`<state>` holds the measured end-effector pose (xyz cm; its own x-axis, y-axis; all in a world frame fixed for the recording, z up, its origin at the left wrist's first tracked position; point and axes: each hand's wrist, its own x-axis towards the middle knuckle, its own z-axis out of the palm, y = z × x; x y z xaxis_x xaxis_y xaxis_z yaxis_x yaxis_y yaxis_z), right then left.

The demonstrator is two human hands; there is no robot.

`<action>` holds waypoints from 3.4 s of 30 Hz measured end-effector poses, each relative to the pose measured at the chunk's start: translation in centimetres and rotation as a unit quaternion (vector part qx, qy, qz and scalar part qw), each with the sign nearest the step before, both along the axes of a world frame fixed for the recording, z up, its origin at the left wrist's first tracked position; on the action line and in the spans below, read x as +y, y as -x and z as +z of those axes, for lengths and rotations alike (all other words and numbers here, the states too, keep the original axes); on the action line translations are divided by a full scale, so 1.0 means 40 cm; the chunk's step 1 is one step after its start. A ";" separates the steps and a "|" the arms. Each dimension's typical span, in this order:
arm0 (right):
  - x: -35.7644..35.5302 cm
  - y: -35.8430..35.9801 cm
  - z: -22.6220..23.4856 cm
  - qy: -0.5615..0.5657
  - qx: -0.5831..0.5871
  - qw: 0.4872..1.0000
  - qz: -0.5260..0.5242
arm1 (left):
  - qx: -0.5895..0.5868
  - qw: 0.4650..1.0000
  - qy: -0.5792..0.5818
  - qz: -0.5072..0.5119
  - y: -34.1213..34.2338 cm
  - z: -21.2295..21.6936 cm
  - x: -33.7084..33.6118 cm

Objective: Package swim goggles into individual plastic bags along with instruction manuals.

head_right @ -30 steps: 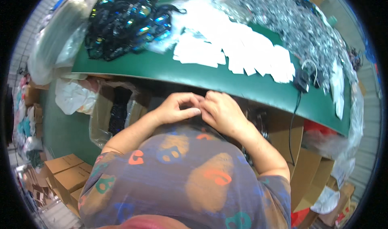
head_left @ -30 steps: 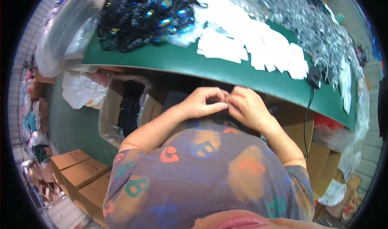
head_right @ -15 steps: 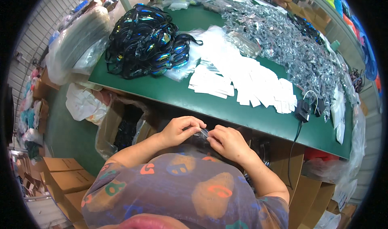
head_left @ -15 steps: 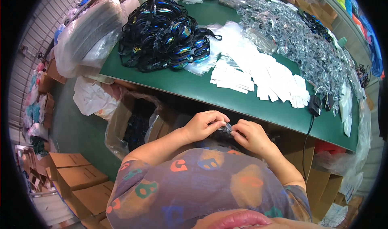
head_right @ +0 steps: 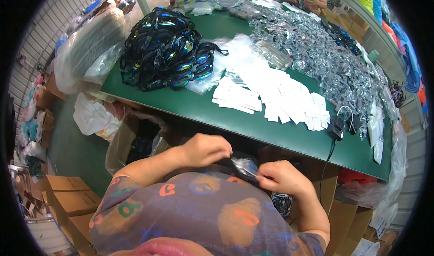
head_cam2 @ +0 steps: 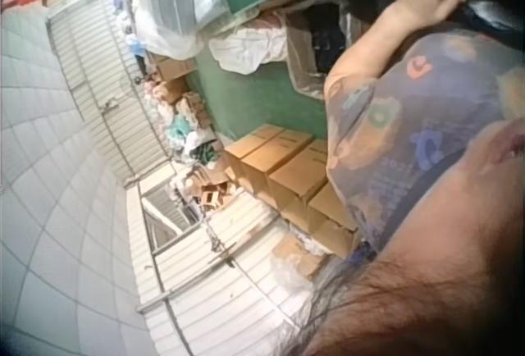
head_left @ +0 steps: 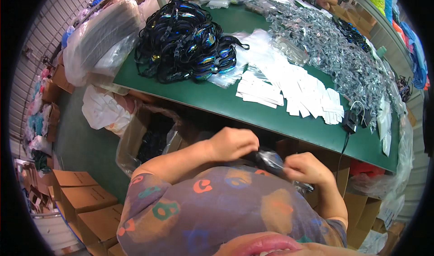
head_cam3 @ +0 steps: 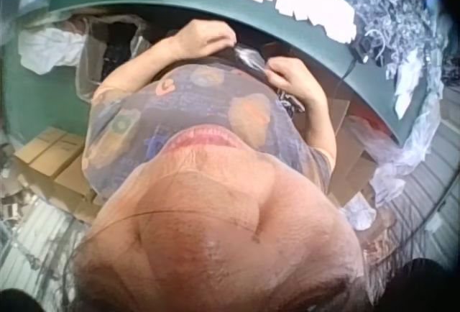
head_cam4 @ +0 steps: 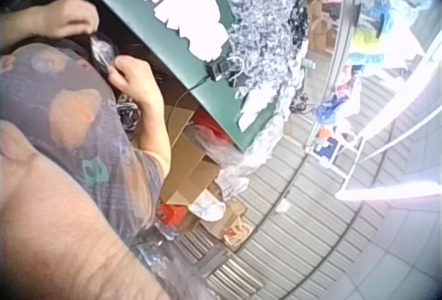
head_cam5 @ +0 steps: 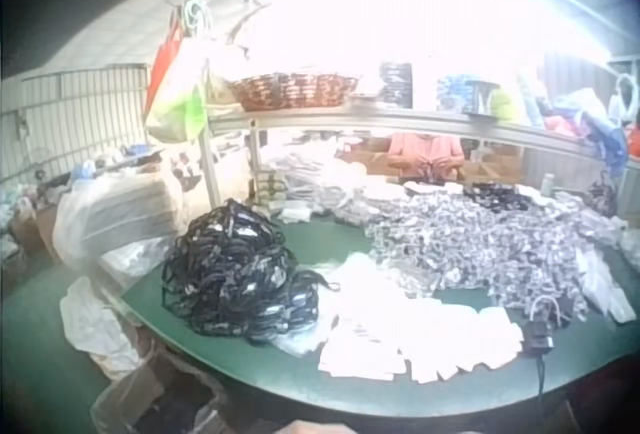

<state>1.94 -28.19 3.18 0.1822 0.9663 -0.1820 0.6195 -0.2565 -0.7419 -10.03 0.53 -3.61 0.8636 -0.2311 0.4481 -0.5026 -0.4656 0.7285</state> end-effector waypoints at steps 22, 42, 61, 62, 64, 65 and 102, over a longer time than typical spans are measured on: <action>-0.005 -0.088 0.120 -0.019 -0.234 0.971 -0.050 | -0.344 0.814 -0.204 0.421 -0.244 0.347 0.455; 0.366 -0.125 0.212 -0.419 0.526 0.735 -0.090 | -0.124 0.915 0.334 0.187 -0.188 0.164 0.124; 0.337 -0.171 -0.011 -0.420 0.463 0.718 -0.307 | 0.323 0.794 0.515 -0.008 -0.160 0.035 0.059; 0.318 -0.176 -0.035 -0.351 0.399 0.784 -0.322 | 0.342 0.789 0.510 0.007 -0.141 0.027 0.061; 0.277 -0.178 -0.065 -0.180 0.343 0.873 -0.294 | 0.350 0.759 0.549 0.004 -0.127 0.030 0.067; 0.265 -0.186 -0.040 -0.054 0.264 0.940 -0.209 | 0.325 0.744 0.583 0.013 -0.121 0.031 0.073; 0.397 -0.364 0.164 -0.196 0.059 0.952 -0.230 | 0.169 0.825 0.525 0.126 -0.254 0.065 0.119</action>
